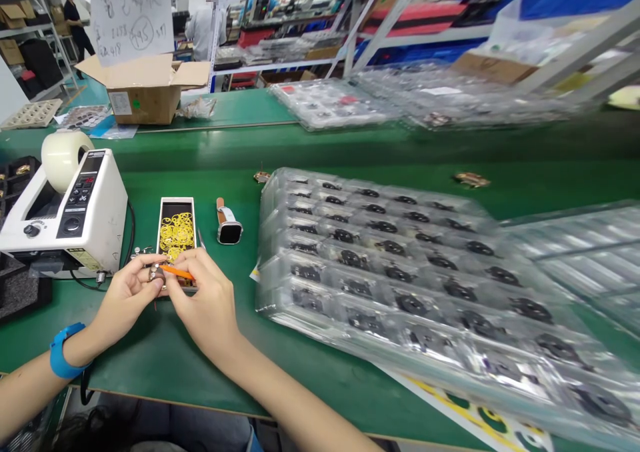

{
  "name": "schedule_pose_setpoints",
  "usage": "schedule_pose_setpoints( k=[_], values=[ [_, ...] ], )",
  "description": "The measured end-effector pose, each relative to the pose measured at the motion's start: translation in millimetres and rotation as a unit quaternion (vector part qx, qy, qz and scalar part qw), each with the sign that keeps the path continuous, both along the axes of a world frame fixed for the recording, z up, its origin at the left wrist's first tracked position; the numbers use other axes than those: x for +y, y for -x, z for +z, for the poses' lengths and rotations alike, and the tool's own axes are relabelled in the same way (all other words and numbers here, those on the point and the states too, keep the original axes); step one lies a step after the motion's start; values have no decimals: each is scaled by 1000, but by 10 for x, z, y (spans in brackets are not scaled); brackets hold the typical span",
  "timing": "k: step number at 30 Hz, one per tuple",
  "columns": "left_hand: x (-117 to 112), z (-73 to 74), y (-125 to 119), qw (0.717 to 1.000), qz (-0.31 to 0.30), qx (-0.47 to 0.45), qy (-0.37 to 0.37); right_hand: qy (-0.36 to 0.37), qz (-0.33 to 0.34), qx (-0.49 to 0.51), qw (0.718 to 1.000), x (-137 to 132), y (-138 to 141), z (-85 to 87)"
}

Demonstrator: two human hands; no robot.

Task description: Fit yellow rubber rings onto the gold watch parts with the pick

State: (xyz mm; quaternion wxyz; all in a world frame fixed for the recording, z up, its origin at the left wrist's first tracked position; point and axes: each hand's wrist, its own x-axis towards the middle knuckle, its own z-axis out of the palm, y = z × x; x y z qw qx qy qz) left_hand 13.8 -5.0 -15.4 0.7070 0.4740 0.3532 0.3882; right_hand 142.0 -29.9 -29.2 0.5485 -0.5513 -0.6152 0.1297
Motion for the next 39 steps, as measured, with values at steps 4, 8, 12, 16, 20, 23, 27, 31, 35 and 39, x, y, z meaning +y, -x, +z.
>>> schedule_pose_setpoints(
  k=[4, 8, 12, 16, 20, 23, 27, 31, 35, 39],
  values=[
    [10, -18, -8, 1000, 9, 1, -5, -26, -5, -41, 999, -5, 16, -26],
    [23, -8, 16, 999, 34, 0, -13, -58, -19, -107, 992, -13, -2, -41],
    [11, 5, 31, 999, 44, 15, -9, 15, 29, -45, 998, 19, -47, -19],
    [0, -19, 48, 998, 31, 40, -30, 49, 106, -10, 993, 52, -57, 9],
    [13, -3, 101, 977, 6, 158, -145, -22, 81, -74, 994, 34, -51, 30],
    [34, 57, 133, 938, 55, 228, -255, -128, 30, -157, 979, -26, -70, 50],
    [63, 105, 135, 965, 84, 177, -177, -261, -14, -251, 932, -141, -95, 64],
    [53, 100, 124, 992, 66, 87, -58, -284, -31, -309, 907, -155, -73, 57],
    [10, 105, 98, 997, 52, 49, -8, -229, -61, -283, 929, -73, -56, 36],
    [-32, 105, 56, 998, 47, 41, 15, -236, -38, -278, 930, -30, -73, -2]
  ],
)
